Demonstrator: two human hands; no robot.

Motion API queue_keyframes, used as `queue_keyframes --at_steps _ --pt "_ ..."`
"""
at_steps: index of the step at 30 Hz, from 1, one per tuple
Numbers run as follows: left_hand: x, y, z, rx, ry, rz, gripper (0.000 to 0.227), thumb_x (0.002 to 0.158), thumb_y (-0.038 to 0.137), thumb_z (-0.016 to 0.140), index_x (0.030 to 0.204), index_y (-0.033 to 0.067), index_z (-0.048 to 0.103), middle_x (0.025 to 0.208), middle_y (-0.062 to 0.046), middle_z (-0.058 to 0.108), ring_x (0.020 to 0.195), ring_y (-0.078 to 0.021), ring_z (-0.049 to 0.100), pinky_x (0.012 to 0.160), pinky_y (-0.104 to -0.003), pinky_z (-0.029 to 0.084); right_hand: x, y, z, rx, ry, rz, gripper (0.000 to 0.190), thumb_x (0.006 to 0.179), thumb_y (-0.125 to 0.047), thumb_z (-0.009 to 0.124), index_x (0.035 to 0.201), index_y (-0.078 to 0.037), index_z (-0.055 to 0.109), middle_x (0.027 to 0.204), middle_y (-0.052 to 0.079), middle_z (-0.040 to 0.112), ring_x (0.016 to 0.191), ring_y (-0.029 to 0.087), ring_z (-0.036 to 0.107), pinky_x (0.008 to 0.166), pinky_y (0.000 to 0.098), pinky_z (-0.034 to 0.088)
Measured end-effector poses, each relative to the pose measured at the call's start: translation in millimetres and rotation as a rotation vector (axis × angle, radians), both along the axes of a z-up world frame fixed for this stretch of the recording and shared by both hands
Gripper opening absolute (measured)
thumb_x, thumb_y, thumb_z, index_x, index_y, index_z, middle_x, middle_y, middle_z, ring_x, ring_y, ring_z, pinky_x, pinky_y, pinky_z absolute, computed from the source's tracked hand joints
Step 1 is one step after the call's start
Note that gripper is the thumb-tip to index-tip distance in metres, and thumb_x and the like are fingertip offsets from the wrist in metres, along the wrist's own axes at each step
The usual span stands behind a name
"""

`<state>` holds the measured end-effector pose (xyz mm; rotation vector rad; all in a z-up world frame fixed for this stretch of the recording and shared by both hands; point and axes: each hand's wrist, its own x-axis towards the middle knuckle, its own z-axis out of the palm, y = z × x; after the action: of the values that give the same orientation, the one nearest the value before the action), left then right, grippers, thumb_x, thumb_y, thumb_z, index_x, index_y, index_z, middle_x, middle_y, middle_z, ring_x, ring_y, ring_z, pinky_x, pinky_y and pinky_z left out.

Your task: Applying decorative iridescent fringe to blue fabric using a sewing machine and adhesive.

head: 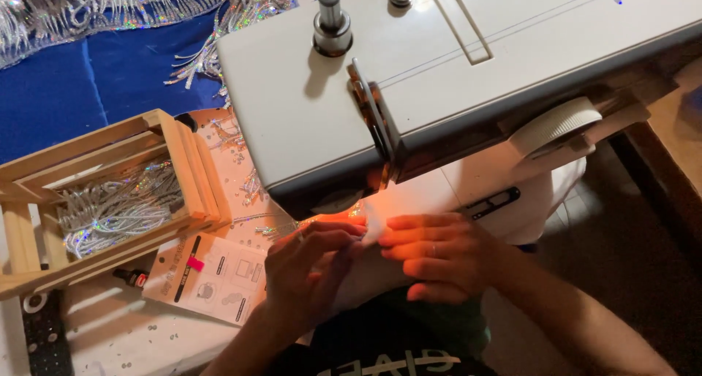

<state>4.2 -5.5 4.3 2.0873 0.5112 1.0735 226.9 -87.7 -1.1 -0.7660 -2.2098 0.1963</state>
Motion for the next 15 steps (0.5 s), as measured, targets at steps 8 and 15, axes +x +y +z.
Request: queue_keyframes --at_steps 8,15 --pt "6.9 5.1 -3.8 0.508 0.099 -0.165 0.012 0.096 0.012 0.069 0.093 0.0025 0.062 0.1 -0.008 0.068 0.094 -0.0293 0.071 0.09 -0.047 0.06 1.8 0.7 9.7 -0.132 0.41 -0.269 0.035 0.101 -0.031 0.047 0.081 -0.005 0.058 0.079 0.008 0.067 0.077 0.026 0.07 0.083 0.045 0.062" --pt "3.3 7.5 -1.1 0.604 0.131 -0.198 0.015 0.099 0.008 0.065 0.088 -0.0008 0.06 0.097 -0.013 0.064 0.094 -0.0305 0.069 0.091 -0.05 0.058 6.3 34.0 15.5 -0.391 0.106 -0.796 0.03 0.098 -0.033 0.049 0.094 -0.02 0.076 0.092 -0.002 0.076 0.089 0.017 0.068 0.082 0.0348 0.046"
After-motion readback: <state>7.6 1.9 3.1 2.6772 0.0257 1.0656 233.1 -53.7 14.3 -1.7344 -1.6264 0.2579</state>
